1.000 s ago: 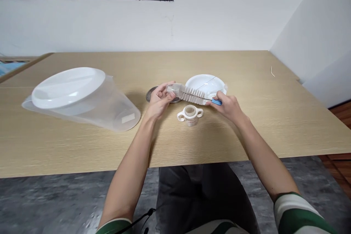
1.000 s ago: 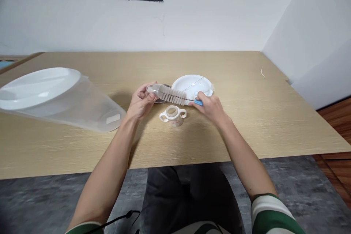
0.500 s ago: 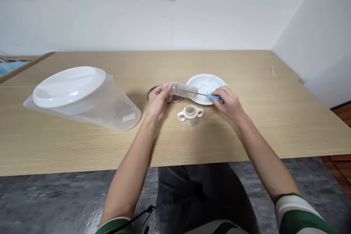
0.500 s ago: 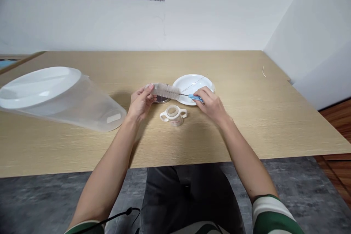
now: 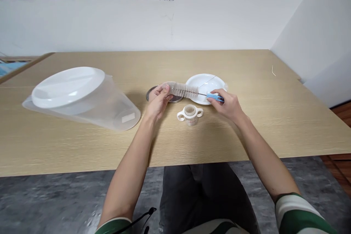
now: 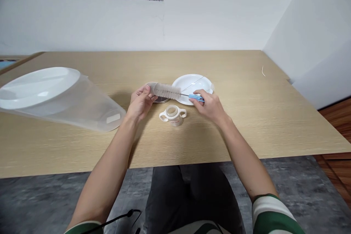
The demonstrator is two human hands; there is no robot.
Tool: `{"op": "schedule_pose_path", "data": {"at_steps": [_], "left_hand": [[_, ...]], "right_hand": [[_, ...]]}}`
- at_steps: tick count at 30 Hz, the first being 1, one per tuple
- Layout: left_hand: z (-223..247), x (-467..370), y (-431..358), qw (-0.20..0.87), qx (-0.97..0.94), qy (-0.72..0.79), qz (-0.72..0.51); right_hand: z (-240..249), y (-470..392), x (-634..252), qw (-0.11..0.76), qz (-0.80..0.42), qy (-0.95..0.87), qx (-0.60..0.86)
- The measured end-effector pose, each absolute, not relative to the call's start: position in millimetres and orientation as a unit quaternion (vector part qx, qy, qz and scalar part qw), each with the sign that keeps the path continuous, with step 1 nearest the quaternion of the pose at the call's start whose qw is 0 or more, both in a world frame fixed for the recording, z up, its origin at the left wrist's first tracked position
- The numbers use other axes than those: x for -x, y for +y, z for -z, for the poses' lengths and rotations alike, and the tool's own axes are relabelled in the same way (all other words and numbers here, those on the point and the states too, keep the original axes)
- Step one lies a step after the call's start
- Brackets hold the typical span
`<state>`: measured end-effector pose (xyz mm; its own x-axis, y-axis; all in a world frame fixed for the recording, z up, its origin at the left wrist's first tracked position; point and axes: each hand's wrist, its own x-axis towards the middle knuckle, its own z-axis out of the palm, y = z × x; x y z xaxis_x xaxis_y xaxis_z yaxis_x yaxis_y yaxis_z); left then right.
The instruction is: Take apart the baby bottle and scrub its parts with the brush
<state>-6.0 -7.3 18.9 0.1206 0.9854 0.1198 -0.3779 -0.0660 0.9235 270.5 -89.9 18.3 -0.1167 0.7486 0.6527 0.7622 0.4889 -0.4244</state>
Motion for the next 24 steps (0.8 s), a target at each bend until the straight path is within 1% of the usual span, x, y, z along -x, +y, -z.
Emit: {"op": "schedule_pose_path", "data": {"at_steps": [4, 9, 11, 15, 19, 24], "left_hand": [[-15.9, 8.2, -3.7, 0.575, -0.448, 0.364, -0.580], [-17.8, 8.3, -7.0, 0.582, -0.476, 0.325, -0.574], [-19.9, 6.9, -9.8, 0.579, -0.489, 0.318, -0.570], [-21.6, 4.7, -11.2, 0.572, -0.490, 0.319, -0.575], [-18.0, 5.0, -7.1, 0.562, -0.468, 0.351, -0.585], [-12.7, 6.3, -4.1, 0.571, -0.463, 0.359, -0.575]], "right_hand": [[-17.1, -90.1, -265.8, 0.443, 0.037, -0.747, 0.494], [-20.2, -89.6, -265.1, 0.465, 0.077, -0.721, 0.508], [-20.5, -89.7, -266.0, 0.461, 0.087, -0.716, 0.517], [-19.1, -90.7, -267.0, 0.441, 0.072, -0.727, 0.522], [-17.3, -91.2, -265.9, 0.439, 0.044, -0.743, 0.504], [-17.6, -90.7, -264.3, 0.456, 0.073, -0.742, 0.486]]}}
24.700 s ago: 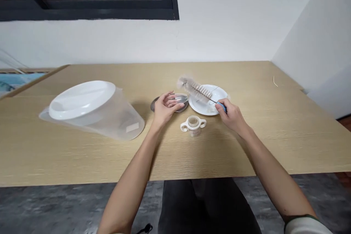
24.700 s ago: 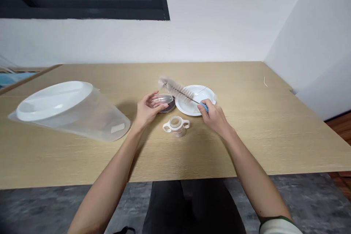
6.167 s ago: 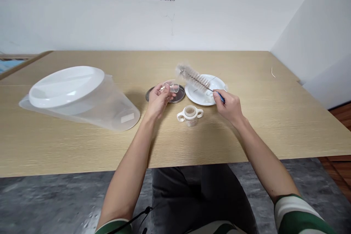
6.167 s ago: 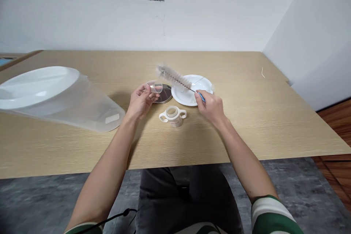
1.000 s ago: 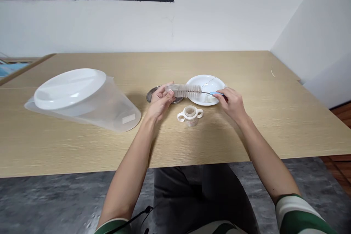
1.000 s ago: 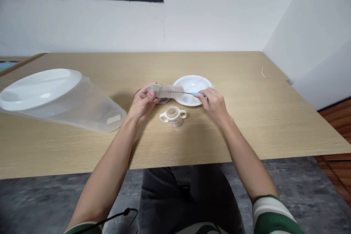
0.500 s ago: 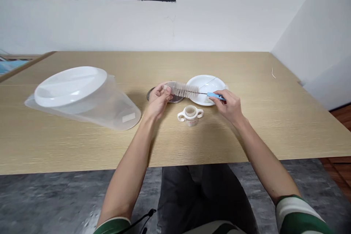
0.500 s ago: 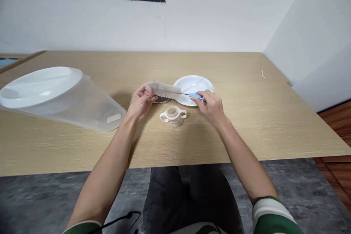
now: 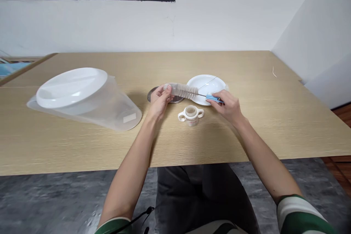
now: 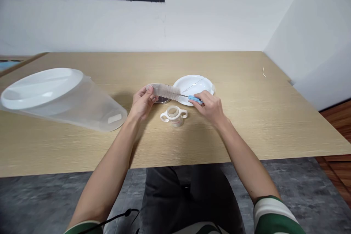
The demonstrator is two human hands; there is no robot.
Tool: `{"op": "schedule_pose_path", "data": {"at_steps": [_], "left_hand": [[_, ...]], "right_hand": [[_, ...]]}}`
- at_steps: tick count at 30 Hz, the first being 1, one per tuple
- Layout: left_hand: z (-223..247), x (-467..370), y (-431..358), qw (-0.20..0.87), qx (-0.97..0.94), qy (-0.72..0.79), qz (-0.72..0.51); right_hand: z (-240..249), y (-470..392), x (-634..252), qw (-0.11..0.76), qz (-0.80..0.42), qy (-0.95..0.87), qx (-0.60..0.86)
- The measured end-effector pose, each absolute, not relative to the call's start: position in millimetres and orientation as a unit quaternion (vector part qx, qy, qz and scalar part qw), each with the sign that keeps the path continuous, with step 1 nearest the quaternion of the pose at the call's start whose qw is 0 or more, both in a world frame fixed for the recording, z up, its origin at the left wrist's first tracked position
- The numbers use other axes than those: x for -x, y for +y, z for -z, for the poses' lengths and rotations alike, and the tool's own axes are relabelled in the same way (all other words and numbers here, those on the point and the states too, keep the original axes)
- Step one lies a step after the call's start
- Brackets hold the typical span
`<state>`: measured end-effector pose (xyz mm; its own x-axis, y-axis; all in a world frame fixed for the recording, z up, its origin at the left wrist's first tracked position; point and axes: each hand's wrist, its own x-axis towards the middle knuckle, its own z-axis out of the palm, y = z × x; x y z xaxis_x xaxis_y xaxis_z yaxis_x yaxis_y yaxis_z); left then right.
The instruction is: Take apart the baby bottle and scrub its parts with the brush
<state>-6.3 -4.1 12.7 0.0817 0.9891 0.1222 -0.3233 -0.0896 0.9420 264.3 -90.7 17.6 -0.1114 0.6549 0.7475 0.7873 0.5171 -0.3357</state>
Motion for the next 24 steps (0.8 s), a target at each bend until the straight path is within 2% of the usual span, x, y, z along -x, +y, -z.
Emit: {"op": "schedule_pose_path", "data": {"at_steps": [12, 17, 24], "left_hand": [[-17.2, 6.4, -8.1, 0.607, -0.472, 0.304, -0.563], [-15.9, 3.8, -7.3, 0.585, -0.465, 0.322, -0.582], [-11.7, 5.0, -3.4, 0.583, -0.444, 0.342, -0.588]], "right_hand": [[-13.3, -91.5, -252.1, 0.514, 0.091, -0.724, 0.452], [-12.7, -92.6, -253.8, 0.504, 0.067, -0.743, 0.435], [-6.7, -88.1, -252.3, 0.503, 0.126, -0.738, 0.432]]}}
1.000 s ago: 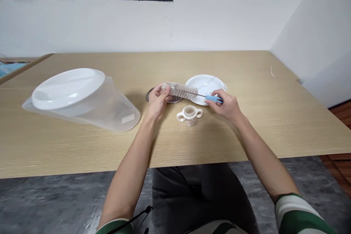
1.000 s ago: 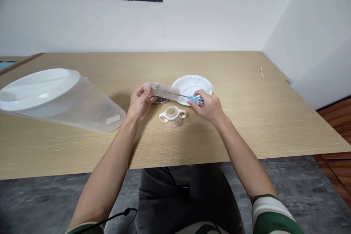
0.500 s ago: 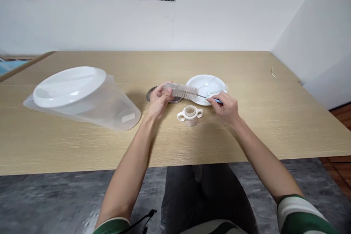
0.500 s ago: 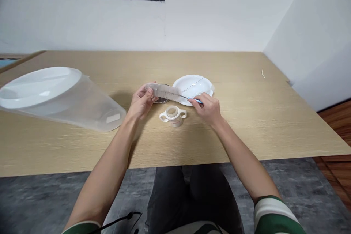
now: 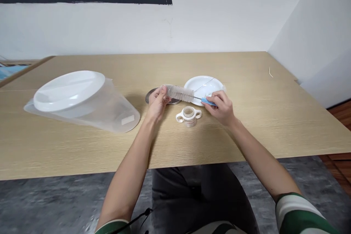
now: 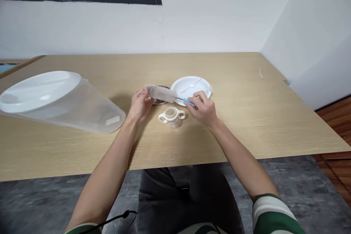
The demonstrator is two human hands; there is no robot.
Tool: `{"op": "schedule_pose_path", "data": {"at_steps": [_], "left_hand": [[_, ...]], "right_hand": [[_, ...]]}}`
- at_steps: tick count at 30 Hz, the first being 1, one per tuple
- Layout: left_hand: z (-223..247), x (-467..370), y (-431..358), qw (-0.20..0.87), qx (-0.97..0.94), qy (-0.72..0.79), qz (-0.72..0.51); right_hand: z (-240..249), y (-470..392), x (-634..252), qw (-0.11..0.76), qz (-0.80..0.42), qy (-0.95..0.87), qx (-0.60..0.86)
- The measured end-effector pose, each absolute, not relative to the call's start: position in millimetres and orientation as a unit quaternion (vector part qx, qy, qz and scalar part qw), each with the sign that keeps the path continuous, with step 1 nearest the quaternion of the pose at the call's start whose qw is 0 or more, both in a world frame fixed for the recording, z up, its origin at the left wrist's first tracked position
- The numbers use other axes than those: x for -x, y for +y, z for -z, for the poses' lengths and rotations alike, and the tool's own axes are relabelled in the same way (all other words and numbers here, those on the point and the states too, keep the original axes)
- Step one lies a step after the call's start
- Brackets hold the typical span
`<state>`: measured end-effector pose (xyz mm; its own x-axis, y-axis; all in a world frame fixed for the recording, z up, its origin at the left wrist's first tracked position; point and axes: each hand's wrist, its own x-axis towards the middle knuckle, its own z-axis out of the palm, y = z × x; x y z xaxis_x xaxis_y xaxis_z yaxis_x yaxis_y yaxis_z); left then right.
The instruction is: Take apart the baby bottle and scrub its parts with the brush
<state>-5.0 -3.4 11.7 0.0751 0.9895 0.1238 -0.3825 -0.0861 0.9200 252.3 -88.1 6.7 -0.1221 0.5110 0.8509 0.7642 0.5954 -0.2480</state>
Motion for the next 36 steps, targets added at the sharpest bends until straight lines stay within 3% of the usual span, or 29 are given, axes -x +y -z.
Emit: {"op": "schedule_pose_path", "data": {"at_steps": [7, 14, 24, 30, 36], "left_hand": [[-14.4, 3.2, -7.0, 0.593, -0.454, 0.324, -0.580], [-18.4, 2.0, -10.1, 0.595, -0.464, 0.319, -0.573], [-19.0, 3.2, -6.6, 0.511, -0.437, 0.454, -0.585], [-19.2, 6.0, -6.3, 0.545, -0.455, 0.398, -0.580], [-18.5, 6.4, -7.9, 0.592, -0.466, 0.336, -0.566]], "right_hand": [[-11.2, -88.7, -257.4, 0.503, 0.174, -0.743, 0.405], [-12.6, -92.1, -252.5, 0.487, 0.133, -0.733, 0.455], [-8.5, -90.7, -253.7, 0.451, 0.085, -0.767, 0.449], [-11.1, -91.9, -251.6, 0.501, 0.089, -0.736, 0.447], [-13.1, -90.7, -254.4, 0.498, 0.088, -0.717, 0.479]]}}
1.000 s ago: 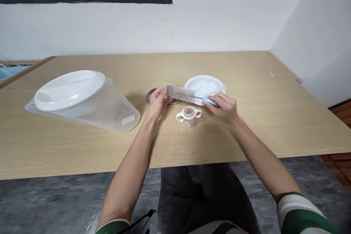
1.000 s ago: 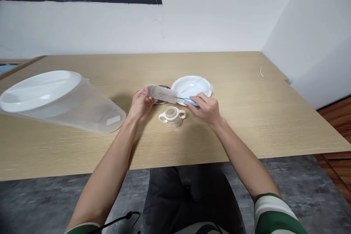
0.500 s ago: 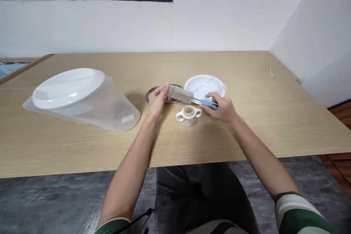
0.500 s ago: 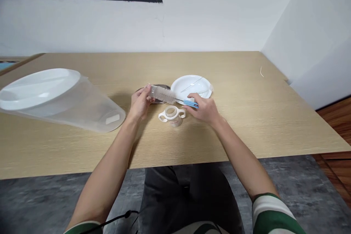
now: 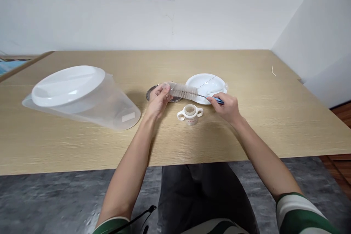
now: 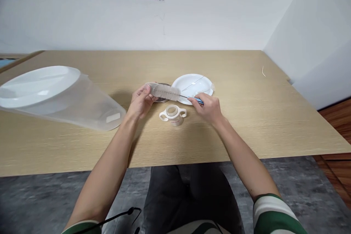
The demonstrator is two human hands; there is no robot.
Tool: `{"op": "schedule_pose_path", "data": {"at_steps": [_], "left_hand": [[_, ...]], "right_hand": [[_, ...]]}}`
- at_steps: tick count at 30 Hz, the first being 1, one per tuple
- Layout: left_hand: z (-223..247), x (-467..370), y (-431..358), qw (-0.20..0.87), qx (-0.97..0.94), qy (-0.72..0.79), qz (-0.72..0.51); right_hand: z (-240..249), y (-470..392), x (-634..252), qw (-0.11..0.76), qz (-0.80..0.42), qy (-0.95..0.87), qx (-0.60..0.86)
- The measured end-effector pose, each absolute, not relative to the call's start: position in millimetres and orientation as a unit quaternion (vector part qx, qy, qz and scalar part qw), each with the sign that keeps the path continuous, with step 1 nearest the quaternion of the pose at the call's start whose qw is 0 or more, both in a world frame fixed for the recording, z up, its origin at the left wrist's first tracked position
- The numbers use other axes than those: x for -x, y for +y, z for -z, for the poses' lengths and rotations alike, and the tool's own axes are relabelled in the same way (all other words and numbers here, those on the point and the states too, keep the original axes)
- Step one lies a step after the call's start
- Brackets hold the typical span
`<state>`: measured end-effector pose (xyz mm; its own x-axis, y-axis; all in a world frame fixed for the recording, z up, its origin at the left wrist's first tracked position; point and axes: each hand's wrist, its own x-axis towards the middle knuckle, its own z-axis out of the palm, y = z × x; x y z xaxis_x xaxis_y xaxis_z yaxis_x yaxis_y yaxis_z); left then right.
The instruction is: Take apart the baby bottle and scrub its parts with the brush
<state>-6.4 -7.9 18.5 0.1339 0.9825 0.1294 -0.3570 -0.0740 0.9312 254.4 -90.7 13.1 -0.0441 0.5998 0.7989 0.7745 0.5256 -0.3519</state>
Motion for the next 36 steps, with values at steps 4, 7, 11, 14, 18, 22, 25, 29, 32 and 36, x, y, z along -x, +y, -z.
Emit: {"op": "schedule_pose_path", "data": {"at_steps": [4, 7, 11, 14, 18, 22, 25, 29, 32, 36], "left_hand": [[-19.3, 5.4, -8.8, 0.588, -0.468, 0.331, -0.570], [-18.5, 3.9, -8.0, 0.568, -0.459, 0.353, -0.585], [-16.2, 3.7, -5.8, 0.546, -0.451, 0.382, -0.594], [-15.6, 4.2, -5.1, 0.544, -0.453, 0.389, -0.589], [-15.9, 3.8, -5.9, 0.556, -0.460, 0.382, -0.577], [-16.6, 3.7, -7.4, 0.564, -0.472, 0.362, -0.572], [-18.3, 3.8, -8.9, 0.571, -0.476, 0.353, -0.569], [-20.4, 2.5, -9.6, 0.557, -0.469, 0.357, -0.585], [-20.1, 1.4, -8.2, 0.540, -0.455, 0.377, -0.599], [-18.8, 1.5, -5.9, 0.541, -0.441, 0.397, -0.596]], "right_hand": [[-11.9, -91.6, -254.2, 0.469, 0.088, -0.732, 0.486], [-11.5, -92.6, -253.7, 0.458, 0.080, -0.747, 0.475], [-11.0, -91.9, -253.3, 0.460, 0.089, -0.746, 0.474], [-10.9, -91.3, -252.9, 0.469, 0.099, -0.744, 0.466], [-11.6, -91.3, -253.2, 0.475, 0.104, -0.742, 0.461], [-11.8, -90.8, -253.9, 0.490, 0.113, -0.738, 0.450], [-11.7, -91.1, -254.1, 0.482, 0.113, -0.742, 0.452], [-11.0, -92.1, -254.9, 0.459, 0.097, -0.753, 0.462], [-9.7, -91.5, -255.8, 0.450, 0.095, -0.762, 0.456], [-9.3, -90.5, -255.4, 0.433, 0.106, -0.776, 0.446]]}}
